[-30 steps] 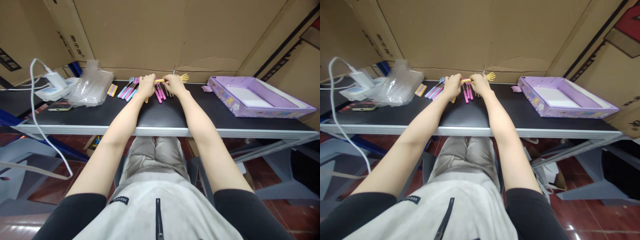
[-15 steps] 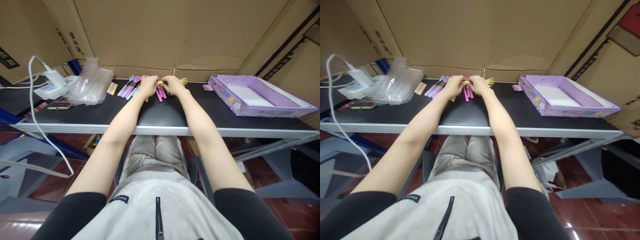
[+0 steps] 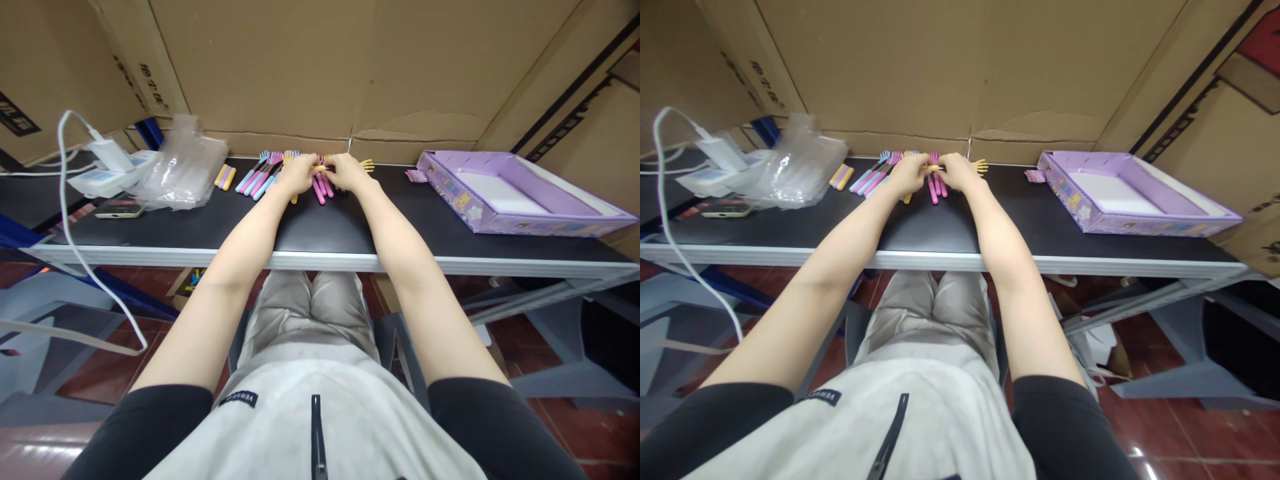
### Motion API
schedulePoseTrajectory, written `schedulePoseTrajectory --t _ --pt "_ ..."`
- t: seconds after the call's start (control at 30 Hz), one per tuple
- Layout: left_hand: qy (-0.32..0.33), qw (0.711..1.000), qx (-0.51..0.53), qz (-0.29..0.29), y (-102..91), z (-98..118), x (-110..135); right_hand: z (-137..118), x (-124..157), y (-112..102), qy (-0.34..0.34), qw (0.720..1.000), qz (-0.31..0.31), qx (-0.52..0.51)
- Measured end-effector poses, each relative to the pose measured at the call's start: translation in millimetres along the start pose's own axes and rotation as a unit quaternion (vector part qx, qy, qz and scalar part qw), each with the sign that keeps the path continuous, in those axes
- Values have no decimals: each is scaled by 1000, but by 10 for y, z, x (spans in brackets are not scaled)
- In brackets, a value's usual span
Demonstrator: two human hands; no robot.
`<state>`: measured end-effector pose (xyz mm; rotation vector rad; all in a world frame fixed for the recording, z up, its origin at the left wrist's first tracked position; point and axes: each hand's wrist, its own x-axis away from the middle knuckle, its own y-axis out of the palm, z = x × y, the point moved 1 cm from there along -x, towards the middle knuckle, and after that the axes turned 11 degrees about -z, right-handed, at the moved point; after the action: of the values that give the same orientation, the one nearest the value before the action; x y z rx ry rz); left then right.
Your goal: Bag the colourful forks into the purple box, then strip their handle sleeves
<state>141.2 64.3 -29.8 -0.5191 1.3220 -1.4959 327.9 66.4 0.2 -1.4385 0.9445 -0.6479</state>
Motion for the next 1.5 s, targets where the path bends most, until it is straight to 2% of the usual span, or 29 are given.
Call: schedulePoseTrajectory --t 0.67,1.17,1.5 --pt "-16 999 24 -29 -58 94 47 20 2 13 12 1000 -16 -5" --pt "4 999 33 -7 -36 60 31 -39 20 -5 22 999 -22 15" --pt "-6 1000 23 -14 -53 96 49 -47 33 -15 22 999 -33 19"
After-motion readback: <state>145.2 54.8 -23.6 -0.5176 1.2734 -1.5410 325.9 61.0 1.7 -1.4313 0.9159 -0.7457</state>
